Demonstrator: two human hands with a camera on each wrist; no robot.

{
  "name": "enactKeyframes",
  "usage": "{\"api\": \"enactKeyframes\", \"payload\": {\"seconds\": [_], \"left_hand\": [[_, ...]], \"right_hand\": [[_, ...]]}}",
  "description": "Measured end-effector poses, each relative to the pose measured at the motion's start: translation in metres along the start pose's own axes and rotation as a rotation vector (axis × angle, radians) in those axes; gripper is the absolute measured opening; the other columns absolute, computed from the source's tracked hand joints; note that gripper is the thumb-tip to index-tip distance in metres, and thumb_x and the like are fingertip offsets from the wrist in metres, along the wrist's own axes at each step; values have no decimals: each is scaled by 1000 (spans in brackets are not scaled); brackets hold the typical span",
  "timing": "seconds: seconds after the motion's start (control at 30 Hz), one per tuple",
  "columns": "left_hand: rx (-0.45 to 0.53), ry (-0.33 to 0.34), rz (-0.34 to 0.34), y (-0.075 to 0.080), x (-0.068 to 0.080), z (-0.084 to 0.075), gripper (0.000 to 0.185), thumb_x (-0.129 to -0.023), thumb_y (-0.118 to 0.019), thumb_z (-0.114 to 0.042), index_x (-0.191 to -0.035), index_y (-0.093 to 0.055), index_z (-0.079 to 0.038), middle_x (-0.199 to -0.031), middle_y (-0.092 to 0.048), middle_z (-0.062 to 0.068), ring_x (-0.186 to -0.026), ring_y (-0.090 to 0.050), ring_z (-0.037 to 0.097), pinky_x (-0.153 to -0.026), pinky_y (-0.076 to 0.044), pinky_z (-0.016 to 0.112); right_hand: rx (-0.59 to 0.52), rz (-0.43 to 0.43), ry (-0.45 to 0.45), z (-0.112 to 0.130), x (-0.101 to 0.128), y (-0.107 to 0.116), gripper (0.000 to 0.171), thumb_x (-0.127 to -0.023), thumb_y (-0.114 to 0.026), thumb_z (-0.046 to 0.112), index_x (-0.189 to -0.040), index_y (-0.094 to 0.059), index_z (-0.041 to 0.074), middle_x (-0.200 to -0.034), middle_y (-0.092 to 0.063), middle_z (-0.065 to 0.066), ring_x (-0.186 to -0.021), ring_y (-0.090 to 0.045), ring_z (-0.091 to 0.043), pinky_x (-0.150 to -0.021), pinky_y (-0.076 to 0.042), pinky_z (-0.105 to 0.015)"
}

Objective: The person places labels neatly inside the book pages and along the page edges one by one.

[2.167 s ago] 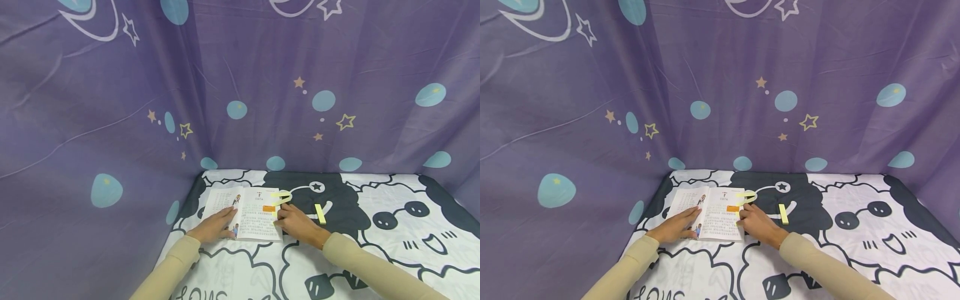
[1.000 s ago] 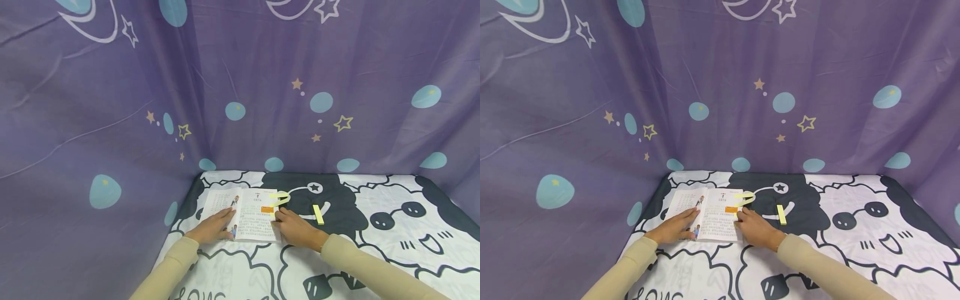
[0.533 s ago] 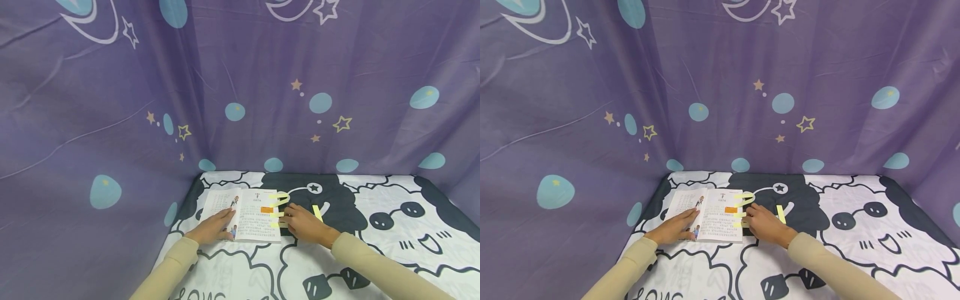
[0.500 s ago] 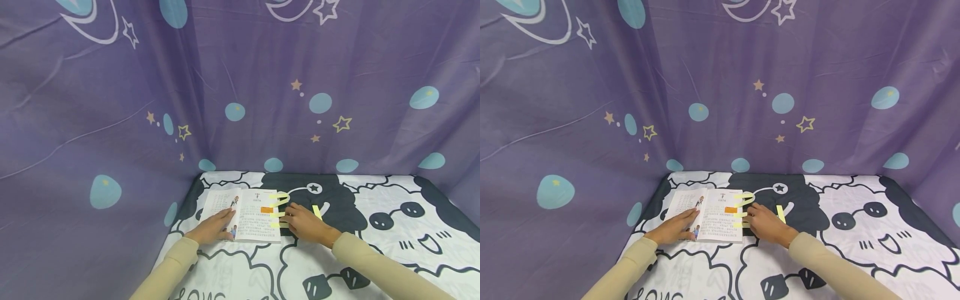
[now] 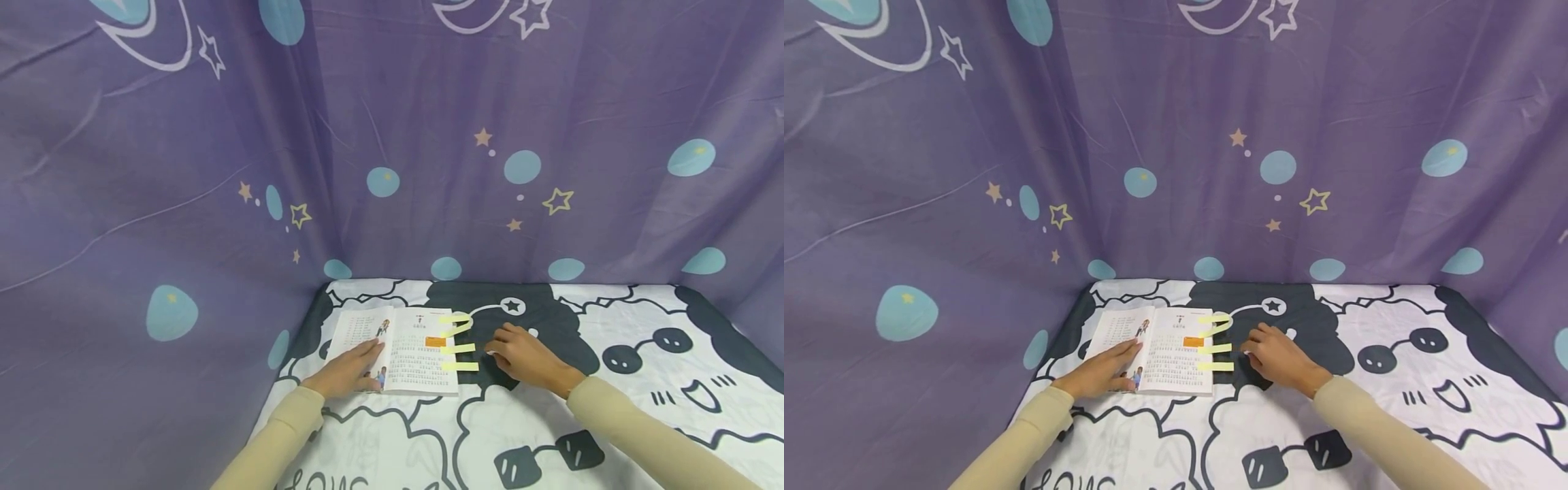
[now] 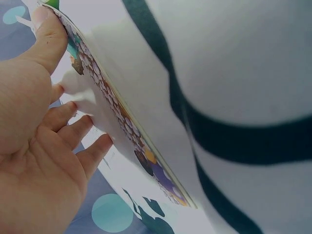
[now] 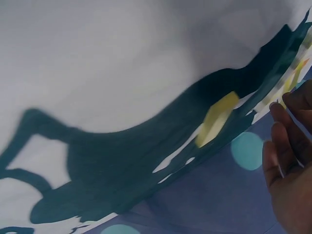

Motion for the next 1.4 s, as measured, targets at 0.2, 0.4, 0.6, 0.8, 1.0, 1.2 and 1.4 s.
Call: {"api": "enactKeyframes", "payload": {"seconds": [0.2, 0.4, 0.6, 0.8, 1.0, 1.2, 1.4], "left_hand": [[3, 5, 3, -1, 0, 0, 88, -93, -70, -44, -160, -31, -1, -166, -27, 22, -151, -29, 40, -122, -30, 52], [-9, 6, -5, -1, -1, 1, 88, -94, -70, -44, -161, -31, -2, -166, -27, 21, -151, -29, 39, -122, -30, 51], [-7, 13, -6, 1, -1, 0, 88, -93, -70, -44, -161, -31, -3, -166, -26, 21, -152, -29, 39, -122, -30, 51], [7, 10, -9, 2, 0, -1, 88, -93, -71, -43, -161, -31, -2, -166, -26, 21, -151, -28, 40, -122, -30, 52], [-14, 7, -6, 1, -2, 0, 89, -92, -70, -46, -159, -34, -1, -166, -28, 21, -153, -27, 38, -123, -28, 51], [-37, -40, -14, 4, -4, -15, 73, -91, -74, -38, -152, -50, -5, -163, -37, 15, -155, -23, 34, -124, -25, 50], [-179, -120, -24, -4, -10, -49, 63, -93, -71, -50, -144, -61, -15, -153, -53, 6, -148, -39, 30, -116, -40, 55]], "right_hand": [[35, -7, -62, -14, 14, 0, 21, -79, -88, 9, -98, -81, 11, -89, -67, 1, -80, -53, -17, -68, -50, -36], [54, -9, -83, -23, 23, 2, 17, -79, -89, 14, -93, -80, 8, -86, -66, -1, -79, -55, -19, -67, -51, -38], [30, 29, -125, -28, 31, 6, 16, -79, -90, 18, -87, -78, 10, -86, -66, -1, -79, -54, -19, -68, -50, -38], [34, 112, -185, -32, 35, 7, 27, -79, -91, 28, -93, -80, 8, -93, -67, -2, -84, -55, -19, -70, -51, -39], [7, 155, -173, -34, 37, 8, 37, -73, -95, 29, -97, -81, 4, -95, -67, -5, -85, -58, -20, -72, -54, -39], [-29, 174, -168, -34, 37, 9, 35, -73, -95, 21, -98, -81, 2, -96, -67, -6, -86, -59, -21, -74, -57, -38], [-29, 184, -186, -35, 37, 9, 32, -74, -94, 18, -98, -81, 1, -97, -66, -5, -88, -60, -22, -76, -57, -38]]}}
Point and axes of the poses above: each hand's wrist, its own x-axis away from the middle knuckle, its own y-axis out of the back of the hand, z = x × y, the point moved 3 cm from there along -x, towards the middle knuckle
